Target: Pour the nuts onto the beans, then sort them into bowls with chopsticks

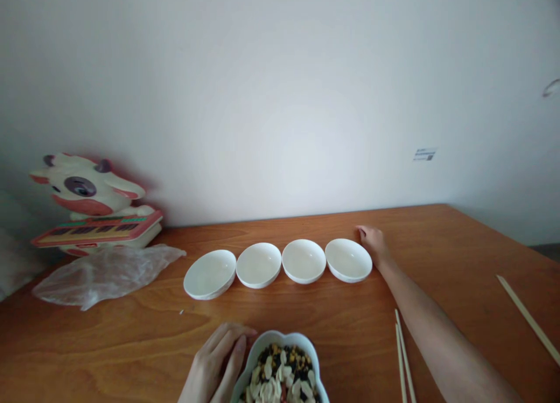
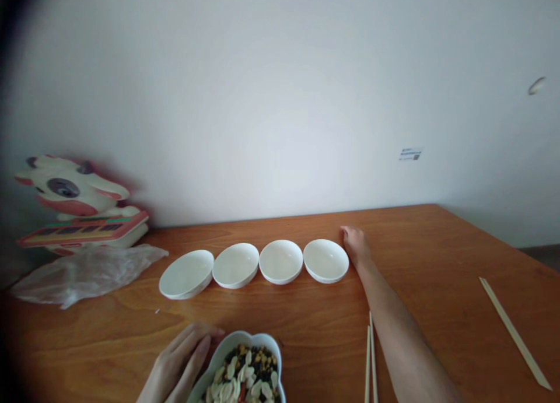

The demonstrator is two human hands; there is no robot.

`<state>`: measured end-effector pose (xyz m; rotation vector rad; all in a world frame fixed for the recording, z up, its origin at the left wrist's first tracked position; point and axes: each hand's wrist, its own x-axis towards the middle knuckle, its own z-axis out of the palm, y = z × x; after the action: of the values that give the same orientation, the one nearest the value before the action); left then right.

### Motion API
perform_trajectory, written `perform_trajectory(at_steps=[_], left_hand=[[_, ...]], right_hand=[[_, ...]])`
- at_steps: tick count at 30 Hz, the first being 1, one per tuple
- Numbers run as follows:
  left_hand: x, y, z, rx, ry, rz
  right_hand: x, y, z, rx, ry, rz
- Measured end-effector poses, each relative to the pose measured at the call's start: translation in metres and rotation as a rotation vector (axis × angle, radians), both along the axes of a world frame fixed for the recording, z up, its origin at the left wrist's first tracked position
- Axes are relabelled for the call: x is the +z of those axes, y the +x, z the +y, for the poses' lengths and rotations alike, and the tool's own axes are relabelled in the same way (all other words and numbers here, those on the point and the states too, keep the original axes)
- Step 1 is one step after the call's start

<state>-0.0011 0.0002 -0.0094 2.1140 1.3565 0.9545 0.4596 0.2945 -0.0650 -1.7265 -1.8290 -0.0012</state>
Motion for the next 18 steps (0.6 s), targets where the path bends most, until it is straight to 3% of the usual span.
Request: perform_trajectory(at_steps=[3, 7, 13, 18], left_hand=[[0.003, 0.002, -0.003, 0.018, -0.055, -0.027], [0.006, 0.007, -0.005, 0.045, -0.007, -0.081], [0.007, 0.011, -0.005, 0.077, 0.073, -0.131], [0.004, 0.011, -0.005, 0.097, 0.096, -0.173]], right_hand=[[-0.003, -0.001, -0.026, -0.043, 0.019, 0.057], [-0.002, -0.001, -0.07, -0.084, 0.026, 0.156], [0.017, -0.003, -0.134, -0.12, 0.013, 0.365], [0.033, -0.036, -0.206, -0.096, 0.128, 0.61]])
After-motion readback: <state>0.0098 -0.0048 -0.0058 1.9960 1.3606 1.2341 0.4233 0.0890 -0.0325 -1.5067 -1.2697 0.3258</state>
